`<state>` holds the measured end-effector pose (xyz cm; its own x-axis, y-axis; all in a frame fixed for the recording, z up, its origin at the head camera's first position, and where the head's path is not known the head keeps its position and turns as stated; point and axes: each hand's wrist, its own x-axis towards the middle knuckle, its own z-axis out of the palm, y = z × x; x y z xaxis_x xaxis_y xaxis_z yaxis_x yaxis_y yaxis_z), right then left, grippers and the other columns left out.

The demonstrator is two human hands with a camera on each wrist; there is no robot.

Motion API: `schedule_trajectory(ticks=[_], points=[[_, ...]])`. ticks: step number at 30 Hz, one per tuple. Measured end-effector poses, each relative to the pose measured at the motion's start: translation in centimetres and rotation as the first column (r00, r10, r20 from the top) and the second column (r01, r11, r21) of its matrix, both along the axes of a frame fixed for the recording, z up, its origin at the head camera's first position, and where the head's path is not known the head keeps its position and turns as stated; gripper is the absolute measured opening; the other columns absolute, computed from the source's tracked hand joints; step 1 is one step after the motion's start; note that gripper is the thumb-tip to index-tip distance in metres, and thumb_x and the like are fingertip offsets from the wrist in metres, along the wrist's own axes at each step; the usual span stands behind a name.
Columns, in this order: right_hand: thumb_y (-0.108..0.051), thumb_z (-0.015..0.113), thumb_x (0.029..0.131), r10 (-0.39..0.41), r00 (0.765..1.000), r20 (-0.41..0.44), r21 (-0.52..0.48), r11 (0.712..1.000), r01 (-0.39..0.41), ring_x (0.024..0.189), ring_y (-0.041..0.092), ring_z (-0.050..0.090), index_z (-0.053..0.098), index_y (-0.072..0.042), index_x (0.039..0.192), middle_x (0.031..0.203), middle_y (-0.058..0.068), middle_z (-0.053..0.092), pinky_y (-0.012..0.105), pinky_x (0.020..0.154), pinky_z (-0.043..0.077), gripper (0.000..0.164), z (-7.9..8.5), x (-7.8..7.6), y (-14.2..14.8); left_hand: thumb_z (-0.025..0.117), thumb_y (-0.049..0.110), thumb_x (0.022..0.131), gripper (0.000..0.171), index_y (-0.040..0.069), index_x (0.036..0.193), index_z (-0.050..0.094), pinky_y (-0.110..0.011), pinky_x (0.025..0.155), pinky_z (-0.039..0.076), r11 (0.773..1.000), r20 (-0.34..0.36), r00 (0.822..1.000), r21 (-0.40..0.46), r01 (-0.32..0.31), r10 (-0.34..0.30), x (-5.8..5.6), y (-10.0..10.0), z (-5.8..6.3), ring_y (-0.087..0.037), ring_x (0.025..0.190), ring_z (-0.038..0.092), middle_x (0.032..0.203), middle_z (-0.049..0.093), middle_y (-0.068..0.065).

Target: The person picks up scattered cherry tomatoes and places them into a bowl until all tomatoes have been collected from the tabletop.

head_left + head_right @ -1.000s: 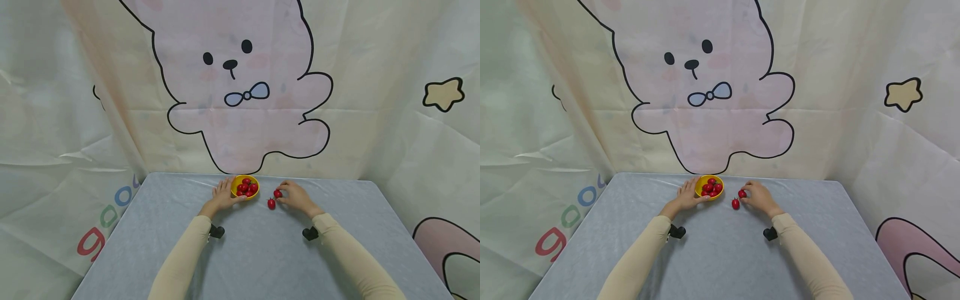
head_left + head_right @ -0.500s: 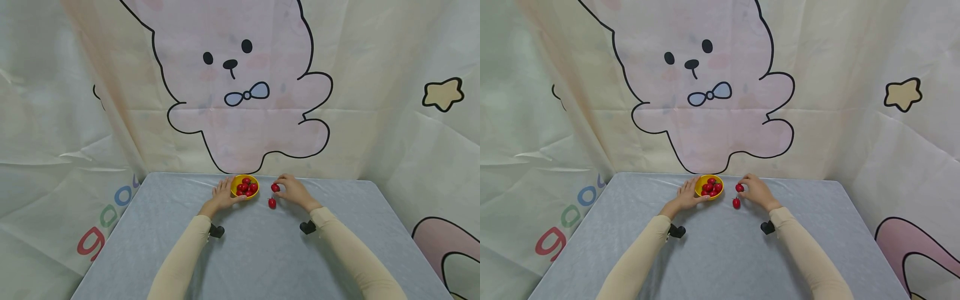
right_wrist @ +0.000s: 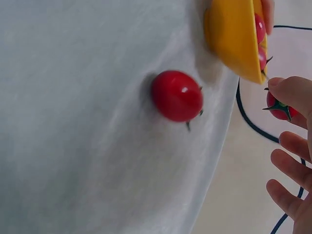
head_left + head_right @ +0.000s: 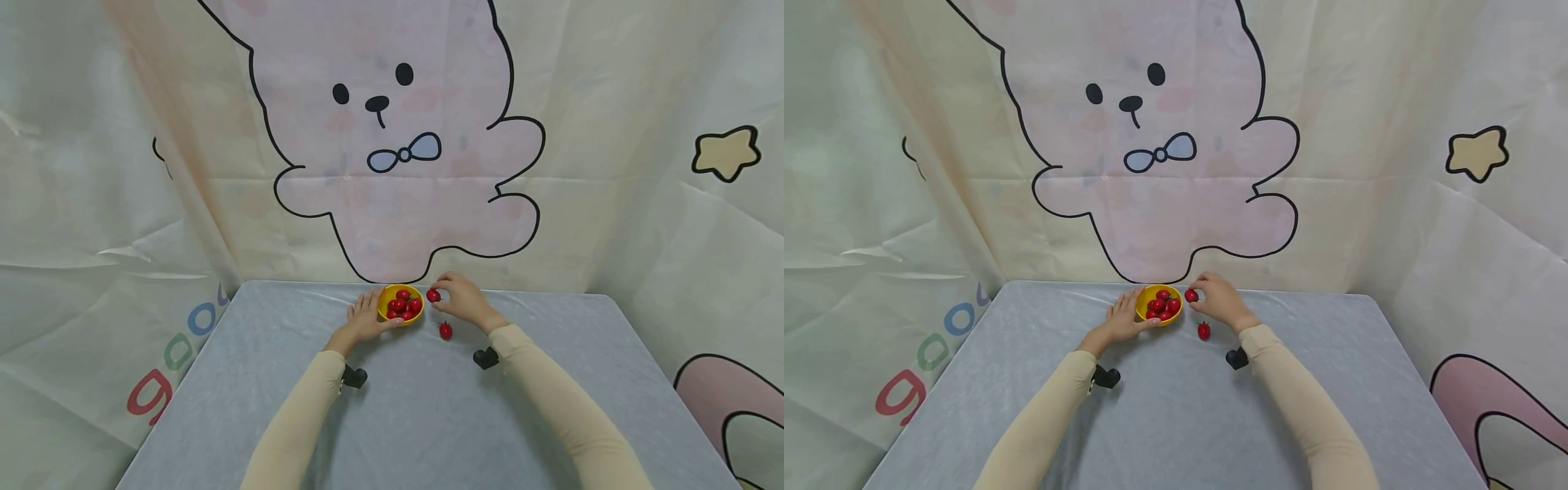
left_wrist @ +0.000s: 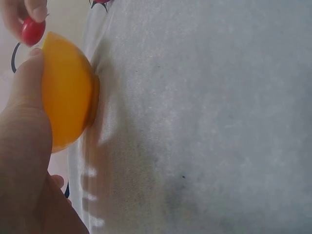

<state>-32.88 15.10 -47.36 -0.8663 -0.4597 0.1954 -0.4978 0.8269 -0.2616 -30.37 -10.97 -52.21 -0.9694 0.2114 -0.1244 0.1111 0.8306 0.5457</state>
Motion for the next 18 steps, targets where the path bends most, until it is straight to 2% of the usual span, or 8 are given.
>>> schedule_trajectory(ticks=[10,18], points=[[-0.033,0.077,0.086,0.029,1.0,-0.013,-0.006,1.0,-0.029,0.115,0.028,0.06,0.072,-0.013,0.118,0.126,0.01,0.064,0.046,0.101,0.052,0.039,0.9,-0.6,-2.8,0.059,0.071,0.084,0.103,0.026,0.16,0.007,-0.067,0.121,0.005,1.0,0.004,1.0,-0.006,-0.002,0.002,-0.3,0.0,-0.3,-0.042,0.154,0.007,0.168,0.011,-0.015],[-0.034,0.077,0.086,0.054,0.999,-0.008,-0.036,0.998,-0.054,0.109,0.027,0.061,0.073,-0.011,0.116,0.12,0.009,0.065,0.044,0.098,0.053,0.038,1.0,-1.1,-4.5,0.059,0.07,0.085,0.103,0.026,0.16,0.004,-0.066,0.122,0.004,1.0,0.009,1.0,0.005,0.005,-0.005,-0.2,-0.1,-0.3,-0.042,0.155,0.006,0.168,0.01,-0.015]])
